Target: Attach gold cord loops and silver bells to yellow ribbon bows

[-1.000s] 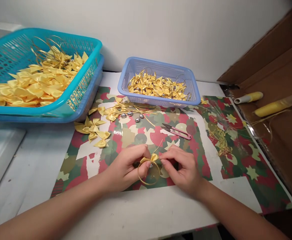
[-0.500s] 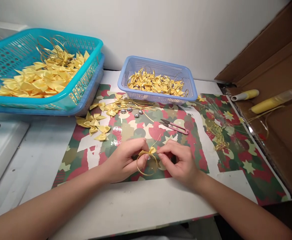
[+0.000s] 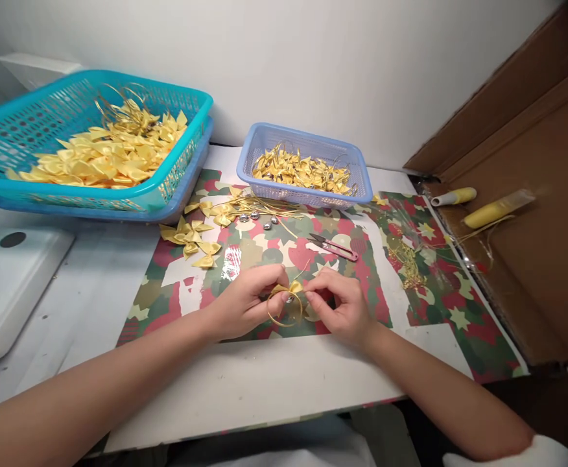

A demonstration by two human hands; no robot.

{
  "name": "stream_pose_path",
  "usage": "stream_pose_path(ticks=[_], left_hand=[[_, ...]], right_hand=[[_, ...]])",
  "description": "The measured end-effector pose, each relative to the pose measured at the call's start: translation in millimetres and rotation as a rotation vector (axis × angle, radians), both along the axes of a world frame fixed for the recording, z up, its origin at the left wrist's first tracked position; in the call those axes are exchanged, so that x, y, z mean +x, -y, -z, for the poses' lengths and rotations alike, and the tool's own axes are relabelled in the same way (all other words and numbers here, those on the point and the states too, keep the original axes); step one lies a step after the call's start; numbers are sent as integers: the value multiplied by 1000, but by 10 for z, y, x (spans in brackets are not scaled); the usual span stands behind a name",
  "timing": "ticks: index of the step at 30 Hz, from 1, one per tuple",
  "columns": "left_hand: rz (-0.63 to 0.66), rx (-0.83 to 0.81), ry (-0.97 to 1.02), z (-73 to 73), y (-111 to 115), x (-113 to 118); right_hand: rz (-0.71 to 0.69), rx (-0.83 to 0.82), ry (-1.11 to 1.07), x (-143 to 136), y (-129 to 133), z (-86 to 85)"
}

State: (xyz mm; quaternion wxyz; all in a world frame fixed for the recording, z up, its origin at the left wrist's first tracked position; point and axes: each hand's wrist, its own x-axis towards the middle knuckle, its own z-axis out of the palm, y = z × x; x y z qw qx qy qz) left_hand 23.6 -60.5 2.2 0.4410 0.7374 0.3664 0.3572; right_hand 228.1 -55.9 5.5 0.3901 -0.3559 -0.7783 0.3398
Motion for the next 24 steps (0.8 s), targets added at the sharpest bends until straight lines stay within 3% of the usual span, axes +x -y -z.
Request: stream_pose_path(ticks=[16,24], left_hand=[[19,91,-31,2,-11,40],[32,136,-42,-2,14,8]], right_hand=[[12,111,-23,25,21,33],[-21,47,-14,39,33,14]])
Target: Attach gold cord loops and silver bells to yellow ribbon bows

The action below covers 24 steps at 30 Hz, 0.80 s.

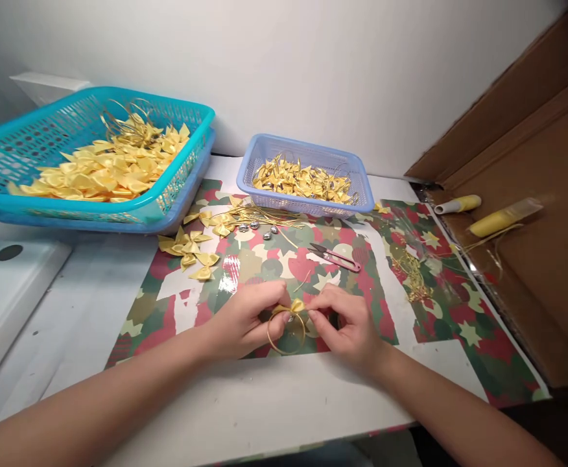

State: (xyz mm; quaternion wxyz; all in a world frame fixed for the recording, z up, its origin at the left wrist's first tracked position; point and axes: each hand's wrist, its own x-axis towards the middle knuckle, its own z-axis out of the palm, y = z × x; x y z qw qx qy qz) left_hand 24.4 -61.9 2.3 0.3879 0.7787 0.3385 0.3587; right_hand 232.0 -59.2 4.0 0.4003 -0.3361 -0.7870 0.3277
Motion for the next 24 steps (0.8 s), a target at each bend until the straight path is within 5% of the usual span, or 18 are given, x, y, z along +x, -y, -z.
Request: stream_pose_path(ticks=[24], left_hand=[[0,-4,33,-18,8,8]], right_hand=[[-21,8,-20,-5,-4,-32]])
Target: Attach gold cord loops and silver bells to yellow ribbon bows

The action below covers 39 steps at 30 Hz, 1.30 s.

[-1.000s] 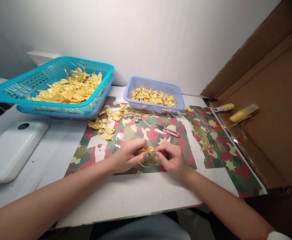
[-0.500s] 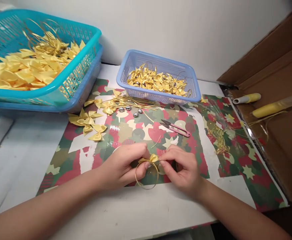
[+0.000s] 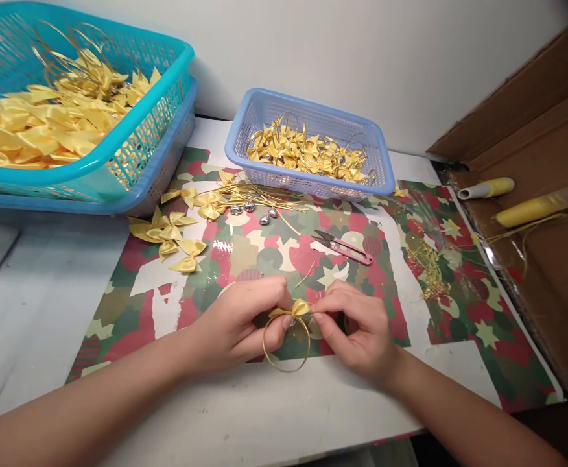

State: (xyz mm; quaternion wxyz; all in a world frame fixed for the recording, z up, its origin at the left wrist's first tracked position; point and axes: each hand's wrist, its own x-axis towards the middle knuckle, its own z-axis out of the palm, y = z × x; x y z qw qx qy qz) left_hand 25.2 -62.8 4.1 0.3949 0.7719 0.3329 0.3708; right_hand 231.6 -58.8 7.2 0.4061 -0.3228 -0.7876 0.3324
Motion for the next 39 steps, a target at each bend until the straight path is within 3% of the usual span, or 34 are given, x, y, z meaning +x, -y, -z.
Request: stream_pose_path(ticks=[39], left_hand=[[16,-16,-7,-9,-5,5]], right_hand=[[0,-58,-3,5,27,10]])
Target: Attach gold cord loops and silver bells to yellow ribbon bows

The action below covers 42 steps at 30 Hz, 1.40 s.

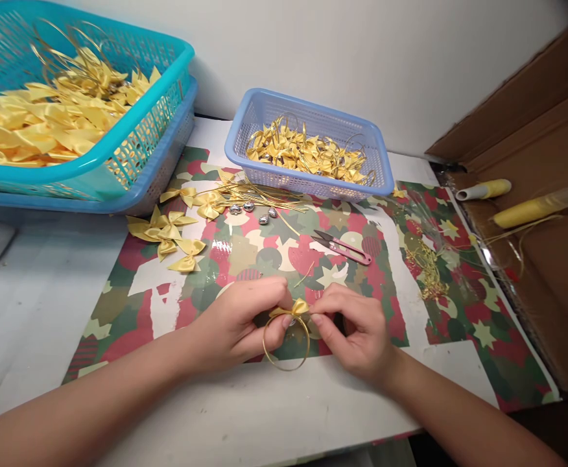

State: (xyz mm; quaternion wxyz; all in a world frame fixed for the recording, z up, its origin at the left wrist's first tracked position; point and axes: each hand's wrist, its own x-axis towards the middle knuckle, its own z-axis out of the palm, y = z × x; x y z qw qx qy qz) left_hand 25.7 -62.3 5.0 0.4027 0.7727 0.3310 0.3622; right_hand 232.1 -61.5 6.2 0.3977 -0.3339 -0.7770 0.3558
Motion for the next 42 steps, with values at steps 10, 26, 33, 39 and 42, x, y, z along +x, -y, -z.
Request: stream_pose_path(ticks=[10,26,33,39,42], left_hand=[[7,-54,-6,1,6,2],[56,-414,152,-51,-23,-26],[84,-647,238,-124,-20,-4],[96,-692,183,-145,-39,-12],[103,-713,166,-145,-48,-10]], right_hand=[[2,-67,-7,-22,10,-12],[-28,-192,-38,-19,-9,7],[-32,-143,-48,-35,-20,16],[-13,-76,-34,-48,-24,1],[-3,-35,-36,-50,-31,-12]])
